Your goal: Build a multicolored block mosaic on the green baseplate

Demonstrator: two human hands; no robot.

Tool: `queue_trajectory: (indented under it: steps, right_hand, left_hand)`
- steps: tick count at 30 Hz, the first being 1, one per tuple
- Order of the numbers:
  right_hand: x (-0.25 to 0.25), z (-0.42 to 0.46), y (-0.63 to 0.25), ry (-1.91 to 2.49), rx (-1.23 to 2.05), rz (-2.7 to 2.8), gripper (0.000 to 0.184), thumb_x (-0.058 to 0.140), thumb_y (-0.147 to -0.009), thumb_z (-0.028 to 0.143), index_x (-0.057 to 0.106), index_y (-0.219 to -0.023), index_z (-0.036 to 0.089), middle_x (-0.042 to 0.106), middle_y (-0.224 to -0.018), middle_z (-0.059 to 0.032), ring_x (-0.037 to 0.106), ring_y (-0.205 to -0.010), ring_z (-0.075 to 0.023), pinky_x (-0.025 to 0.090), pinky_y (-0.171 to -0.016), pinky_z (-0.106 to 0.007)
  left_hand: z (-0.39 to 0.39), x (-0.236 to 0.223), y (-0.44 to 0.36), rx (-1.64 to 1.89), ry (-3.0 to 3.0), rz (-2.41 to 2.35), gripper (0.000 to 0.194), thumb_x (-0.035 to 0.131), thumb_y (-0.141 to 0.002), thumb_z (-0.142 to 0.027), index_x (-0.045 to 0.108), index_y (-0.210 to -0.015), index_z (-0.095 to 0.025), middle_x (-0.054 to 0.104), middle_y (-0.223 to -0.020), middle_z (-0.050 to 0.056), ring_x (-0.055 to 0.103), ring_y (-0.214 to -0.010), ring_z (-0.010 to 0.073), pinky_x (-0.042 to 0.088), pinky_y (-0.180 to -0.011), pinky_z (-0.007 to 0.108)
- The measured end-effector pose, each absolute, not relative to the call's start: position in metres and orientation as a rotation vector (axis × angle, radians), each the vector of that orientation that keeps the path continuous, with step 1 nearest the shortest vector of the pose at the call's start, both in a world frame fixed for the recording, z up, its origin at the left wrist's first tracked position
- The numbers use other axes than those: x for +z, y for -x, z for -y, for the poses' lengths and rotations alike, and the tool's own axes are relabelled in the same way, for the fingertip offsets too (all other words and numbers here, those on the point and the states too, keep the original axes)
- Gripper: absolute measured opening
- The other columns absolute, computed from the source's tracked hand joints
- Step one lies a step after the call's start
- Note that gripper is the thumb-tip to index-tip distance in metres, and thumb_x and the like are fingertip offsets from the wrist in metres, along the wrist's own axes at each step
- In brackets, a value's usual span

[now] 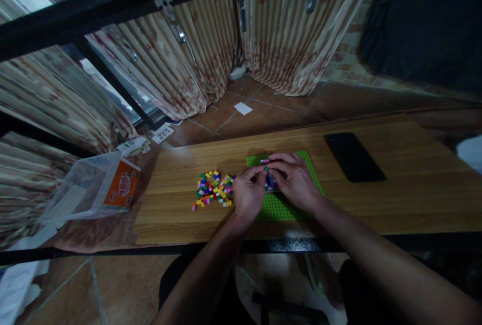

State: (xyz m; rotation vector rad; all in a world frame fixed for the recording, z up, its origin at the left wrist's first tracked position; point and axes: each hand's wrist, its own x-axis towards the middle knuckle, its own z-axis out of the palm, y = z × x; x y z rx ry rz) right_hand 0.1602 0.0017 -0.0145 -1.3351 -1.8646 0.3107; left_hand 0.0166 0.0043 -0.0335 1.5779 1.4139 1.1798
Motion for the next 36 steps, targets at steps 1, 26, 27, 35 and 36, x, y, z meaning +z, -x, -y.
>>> queue_trajectory:
  steps: [1, 26, 27, 35, 36]
  right_hand:
    - [-0.014, -0.002, -0.16, 1.33, 0.312, 1.869, 0.021, 0.056, -0.088, 0.02, 0.075, -0.095, 0.026, 0.069, -0.112, -0.0067, 0.06, -0.105, -0.0268, 0.044, -0.093, -0.05]
    - [-0.016, -0.006, -0.159, 1.376, 0.268, 1.833, 0.015, 0.059, -0.086, 0.022, 0.074, -0.087, 0.023, 0.067, -0.109, -0.0086, 0.06, -0.103, -0.0263, 0.046, -0.091, -0.046]
    - [-0.016, -0.005, -0.159, 1.379, 0.26, 1.848, 0.015, 0.058, -0.087, 0.022, 0.073, -0.087, 0.023, 0.067, -0.11, -0.0084, 0.06, -0.103, -0.0265, 0.046, -0.091, -0.046]
    - [-0.015, -0.005, -0.158, 1.399, 0.254, 1.887, 0.017, 0.057, -0.089, 0.023, 0.073, -0.089, 0.021, 0.068, -0.112, -0.0093, 0.059, -0.105, -0.0273, 0.045, -0.093, -0.047]
    - [-0.015, -0.005, -0.158, 1.401, 0.265, 1.873, 0.016, 0.057, -0.088, 0.024, 0.073, -0.088, 0.021, 0.068, -0.112, -0.0095, 0.059, -0.105, -0.0273, 0.045, -0.093, -0.047]
  left_hand:
    - [-0.004, -0.035, -0.017, 1.186, -1.57, -1.416, 0.019, 0.061, -0.087, -0.026, 0.075, -0.097, -0.02, 0.076, -0.092, 0.004, 0.069, -0.08, 0.0142, 0.055, -0.076, 0.026]
    - [0.007, -0.028, -0.024, 1.205, -1.527, -1.53, 0.018, 0.06, -0.084, -0.018, 0.074, -0.095, -0.016, 0.07, -0.089, 0.004, 0.063, -0.074, 0.0122, 0.05, -0.07, 0.024]
    - [0.007, -0.028, -0.024, 1.205, -1.519, -1.53, 0.018, 0.06, -0.084, -0.018, 0.074, -0.095, -0.016, 0.07, -0.089, 0.004, 0.063, -0.074, 0.0121, 0.05, -0.07, 0.024]
    - [0.007, -0.026, -0.024, 1.172, -1.5, -1.533, 0.016, 0.059, -0.085, -0.019, 0.073, -0.092, -0.016, 0.071, -0.089, 0.004, 0.063, -0.073, 0.0118, 0.05, -0.07, 0.024]
    - [0.007, -0.026, -0.024, 1.17, -1.501, -1.532, 0.016, 0.059, -0.085, -0.019, 0.073, -0.093, -0.016, 0.071, -0.089, 0.005, 0.063, -0.072, 0.0117, 0.05, -0.07, 0.024]
